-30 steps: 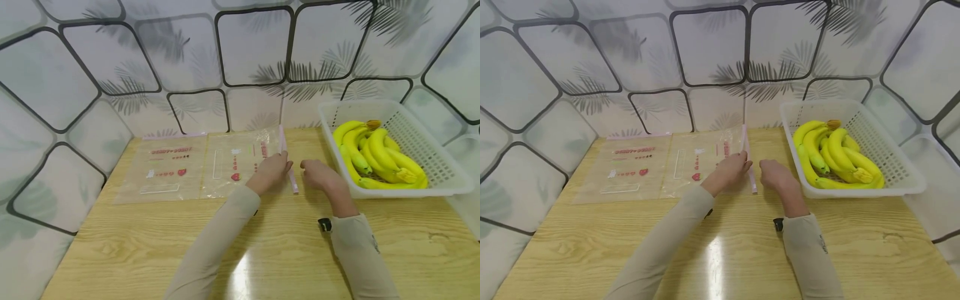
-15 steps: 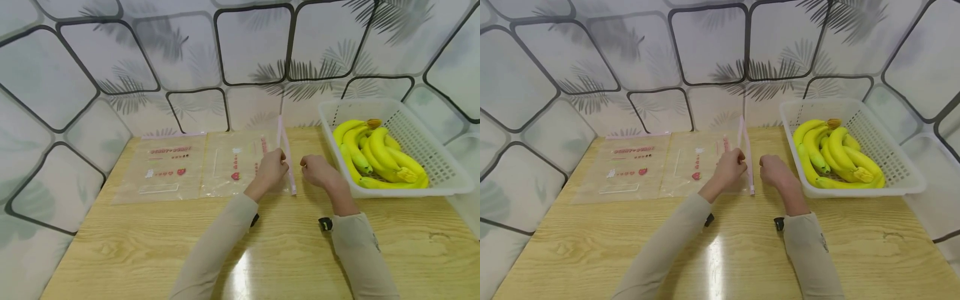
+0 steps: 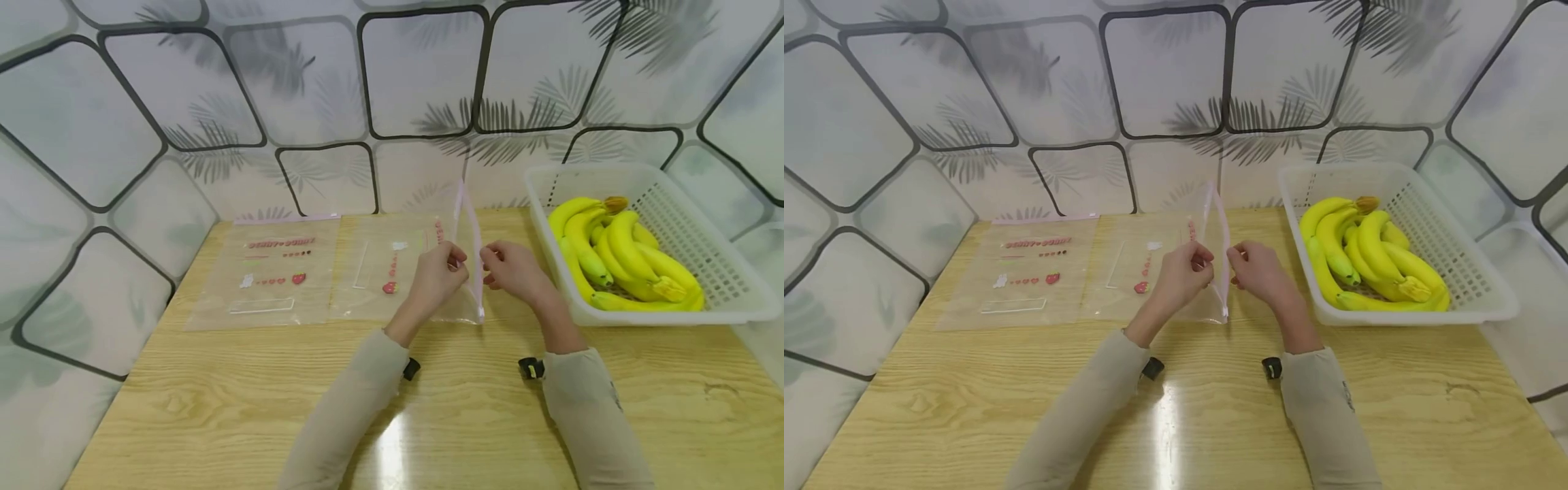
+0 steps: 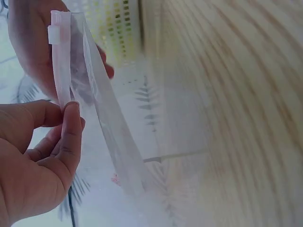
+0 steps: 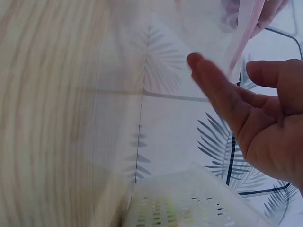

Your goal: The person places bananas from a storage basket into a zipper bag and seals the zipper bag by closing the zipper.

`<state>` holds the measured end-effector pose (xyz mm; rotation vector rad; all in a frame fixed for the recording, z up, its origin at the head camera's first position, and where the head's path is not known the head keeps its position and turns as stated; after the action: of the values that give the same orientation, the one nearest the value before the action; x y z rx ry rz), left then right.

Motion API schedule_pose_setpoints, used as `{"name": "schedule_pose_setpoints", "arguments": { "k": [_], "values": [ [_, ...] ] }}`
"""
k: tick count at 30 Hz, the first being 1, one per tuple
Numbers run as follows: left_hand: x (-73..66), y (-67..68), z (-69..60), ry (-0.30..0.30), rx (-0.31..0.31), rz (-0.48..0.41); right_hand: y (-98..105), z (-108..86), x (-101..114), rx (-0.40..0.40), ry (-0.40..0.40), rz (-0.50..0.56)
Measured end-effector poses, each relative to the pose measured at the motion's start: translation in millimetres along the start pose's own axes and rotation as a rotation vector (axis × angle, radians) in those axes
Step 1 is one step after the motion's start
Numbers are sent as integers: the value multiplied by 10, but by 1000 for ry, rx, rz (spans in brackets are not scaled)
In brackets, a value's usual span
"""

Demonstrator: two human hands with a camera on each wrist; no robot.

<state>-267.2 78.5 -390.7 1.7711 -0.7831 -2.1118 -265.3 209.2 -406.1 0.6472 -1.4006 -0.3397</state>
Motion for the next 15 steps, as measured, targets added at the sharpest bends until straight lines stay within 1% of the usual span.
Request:
{"name": "schedule_pose_setpoints", "arguments": {
  "k": [3,5,9,11,15],
  "values": [
    [-35,-15,-48,7,17,-65,-9,-7,0,-17,-13,154],
    [-38,-11,-70,22,16,-120,-8,-19,33,-24,2,212],
    [1,30,-104,62,-3,-227,-7,-39,102,-34,25,256],
    [37,47,-109,85,-9,-275,-17,-42,120,-34,25,268],
    [155,52,-67,156,-16,-406,-39,-28,143,-42,24,279]
  ]
}}
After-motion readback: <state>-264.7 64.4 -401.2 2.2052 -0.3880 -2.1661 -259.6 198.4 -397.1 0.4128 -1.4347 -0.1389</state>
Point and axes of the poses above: each hand's wrist, its own z-axis towards the middle knuckle, its own y-axis out of the back of the hand, x = y × z, the point moved 10 cm from there along z, towards the middle knuckle, and after that the axes turned 8 degrees about y, right-handed, at the moved point
